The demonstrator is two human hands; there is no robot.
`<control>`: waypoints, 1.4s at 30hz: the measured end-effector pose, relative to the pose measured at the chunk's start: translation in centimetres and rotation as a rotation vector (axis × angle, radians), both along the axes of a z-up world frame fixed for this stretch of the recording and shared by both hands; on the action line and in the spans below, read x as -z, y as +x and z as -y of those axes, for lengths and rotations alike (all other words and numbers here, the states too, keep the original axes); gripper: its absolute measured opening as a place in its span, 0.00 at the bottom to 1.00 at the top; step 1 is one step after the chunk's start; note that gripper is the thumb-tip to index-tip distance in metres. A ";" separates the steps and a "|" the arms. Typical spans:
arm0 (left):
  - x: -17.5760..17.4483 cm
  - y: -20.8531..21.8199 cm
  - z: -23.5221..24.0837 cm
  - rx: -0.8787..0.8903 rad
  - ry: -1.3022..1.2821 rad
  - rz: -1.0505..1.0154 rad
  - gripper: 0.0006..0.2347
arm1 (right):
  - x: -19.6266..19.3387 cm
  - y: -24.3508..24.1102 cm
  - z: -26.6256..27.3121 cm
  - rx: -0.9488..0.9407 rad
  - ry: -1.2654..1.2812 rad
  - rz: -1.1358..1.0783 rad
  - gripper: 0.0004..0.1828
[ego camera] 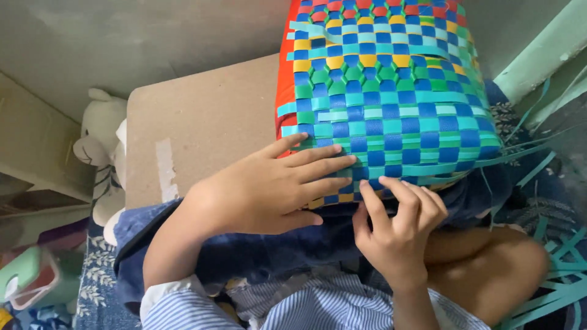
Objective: Weaving a colorful plastic basket by tucking loose plastic strips into the existing weave
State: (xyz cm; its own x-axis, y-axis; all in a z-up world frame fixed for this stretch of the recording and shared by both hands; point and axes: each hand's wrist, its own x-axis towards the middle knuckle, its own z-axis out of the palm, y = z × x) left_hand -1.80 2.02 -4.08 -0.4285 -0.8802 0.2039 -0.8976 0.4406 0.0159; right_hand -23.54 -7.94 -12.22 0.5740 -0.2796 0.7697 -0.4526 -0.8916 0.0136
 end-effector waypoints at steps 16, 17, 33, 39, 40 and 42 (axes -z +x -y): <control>-1.6 -0.3 -1.9 -0.080 -0.028 0.038 0.23 | 1.0 0.0 0.2 -0.267 0.305 0.170 0.32; -1.7 -0.3 -1.9 -0.081 -0.031 0.039 0.23 | 1.0 -0.1 0.2 -0.268 0.302 0.171 0.32; -3.9 -3.2 0.1 -0.024 -0.347 0.234 0.14 | 1.4 -5.3 8.2 0.096 0.259 0.359 0.17; -2.7 -2.7 0.4 -0.123 -0.283 0.195 0.25 | 2.3 -6.9 12.8 -0.182 0.616 0.274 0.32; -2.1 -2.4 0.5 -0.181 -0.249 0.176 0.36 | 1.8 -6.8 13.2 -0.253 0.656 0.261 0.39; -0.7 -2.1 1.1 -0.184 -0.213 0.166 0.45 | 0.9 -7.3 13.7 -0.280 0.680 0.223 0.41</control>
